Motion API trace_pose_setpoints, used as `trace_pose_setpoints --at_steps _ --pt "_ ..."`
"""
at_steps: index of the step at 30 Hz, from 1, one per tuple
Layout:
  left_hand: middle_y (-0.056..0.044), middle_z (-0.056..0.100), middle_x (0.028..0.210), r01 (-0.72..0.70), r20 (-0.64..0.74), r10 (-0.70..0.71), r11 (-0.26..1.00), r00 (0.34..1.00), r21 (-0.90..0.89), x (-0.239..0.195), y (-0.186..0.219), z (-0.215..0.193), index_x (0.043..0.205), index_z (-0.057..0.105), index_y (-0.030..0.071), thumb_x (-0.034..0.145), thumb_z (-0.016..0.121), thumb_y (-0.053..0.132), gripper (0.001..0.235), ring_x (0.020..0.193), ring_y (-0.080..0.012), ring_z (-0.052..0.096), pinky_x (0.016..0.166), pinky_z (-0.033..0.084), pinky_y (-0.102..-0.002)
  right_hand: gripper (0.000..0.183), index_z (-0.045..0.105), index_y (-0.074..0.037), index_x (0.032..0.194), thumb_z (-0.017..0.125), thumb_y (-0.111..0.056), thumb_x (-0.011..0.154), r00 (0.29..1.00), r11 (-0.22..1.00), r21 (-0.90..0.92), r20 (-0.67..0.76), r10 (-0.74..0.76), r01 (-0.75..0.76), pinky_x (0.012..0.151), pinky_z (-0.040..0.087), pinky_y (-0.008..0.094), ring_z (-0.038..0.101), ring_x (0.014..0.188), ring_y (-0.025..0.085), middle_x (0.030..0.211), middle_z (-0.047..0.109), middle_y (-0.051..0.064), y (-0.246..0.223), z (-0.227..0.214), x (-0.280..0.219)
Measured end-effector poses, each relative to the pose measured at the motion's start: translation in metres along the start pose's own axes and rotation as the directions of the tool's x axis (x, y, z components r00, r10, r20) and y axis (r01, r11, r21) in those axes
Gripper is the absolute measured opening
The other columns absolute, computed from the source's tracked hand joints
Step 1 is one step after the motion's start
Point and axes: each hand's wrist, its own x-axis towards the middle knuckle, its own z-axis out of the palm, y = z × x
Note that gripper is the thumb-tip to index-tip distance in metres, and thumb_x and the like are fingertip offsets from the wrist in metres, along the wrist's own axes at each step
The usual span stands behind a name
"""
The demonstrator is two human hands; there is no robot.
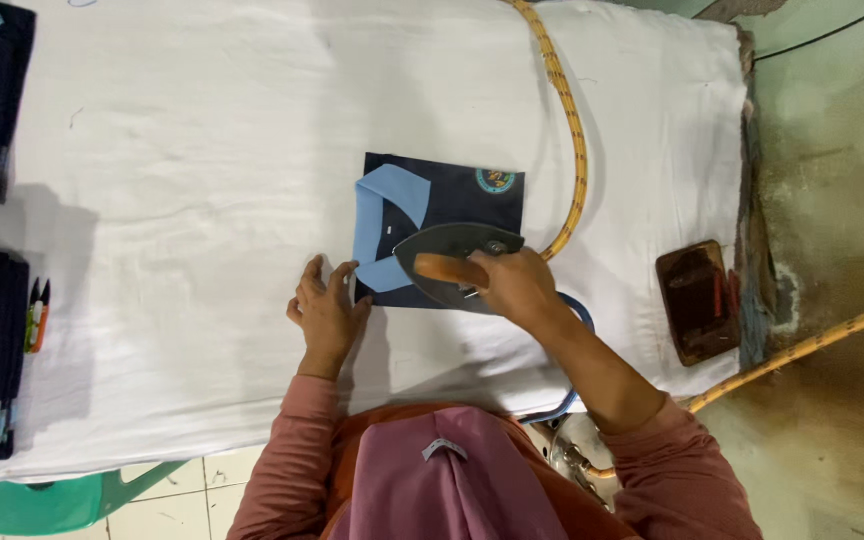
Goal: The person irons and folds navy blue polo shirts on a padded table. They spread out the garment, use a handheld iron to press the front and collar, and then fold the sleeves and body into a uniform square.
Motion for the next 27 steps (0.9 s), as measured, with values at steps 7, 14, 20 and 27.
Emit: trace_pose_setpoints --at_steps 7,14,20,27 --pt "-0.019 0.034 0.155 -0.073 -0.112 0.026 0.896 0.993 -0.437 0.007 -0.037 -0.013 0.150 0.050 0.028 0.078 0.079 0.003 0.081 0.141 -0.0497 0.045 0.115 0.032 -0.068 0.036 0.071 -0.017 0.118 0.073 -0.023 0.083 0.987 0.997 0.036 0.144 -0.075 0.071 0.078 0.051 0.047 0.077 0.080 0.033 0.080 0.077 0.012 -0.077 0.059 0.018" --pt "-0.014 0.049 0.144 -0.509 -0.528 0.237 0.728 0.815 -0.459 0.028 0.008 -0.018 0.143 0.060 0.011 0.113 0.035 0.028 0.042 0.142 -0.0373 0.043 0.119 0.030 -0.049 0.046 0.071 -0.015 0.126 0.077 -0.021 0.081 0.991 0.997 0.070 0.128 -0.032 0.023 0.079 0.046 0.046 0.076 0.079 0.033 0.082 0.077 0.013 -0.082 0.049 -0.001" --pt "0.003 0.025 0.172 -0.497 -0.139 0.524 0.847 0.840 0.190 0.047 0.032 0.033 0.164 0.033 0.035 0.112 0.018 0.053 0.057 0.160 -0.0299 0.008 0.117 -0.016 -0.063 0.046 0.068 -0.020 0.130 0.071 -0.021 0.084 0.957 0.976 0.006 0.197 0.211 -0.217 0.084 0.051 0.048 0.076 0.089 0.036 0.089 0.078 0.015 -0.006 0.028 -0.060" --pt "0.008 0.006 0.176 -0.390 0.034 0.399 0.870 0.916 0.302 0.054 0.031 0.040 0.166 0.015 0.041 0.111 0.014 0.055 0.057 0.161 -0.0300 -0.006 0.119 -0.018 -0.069 0.045 0.070 -0.020 0.129 0.070 -0.022 0.085 0.773 0.765 0.137 0.215 0.597 -0.629 0.083 0.057 0.049 0.075 0.091 0.044 0.096 0.078 0.020 0.091 0.042 -0.130"
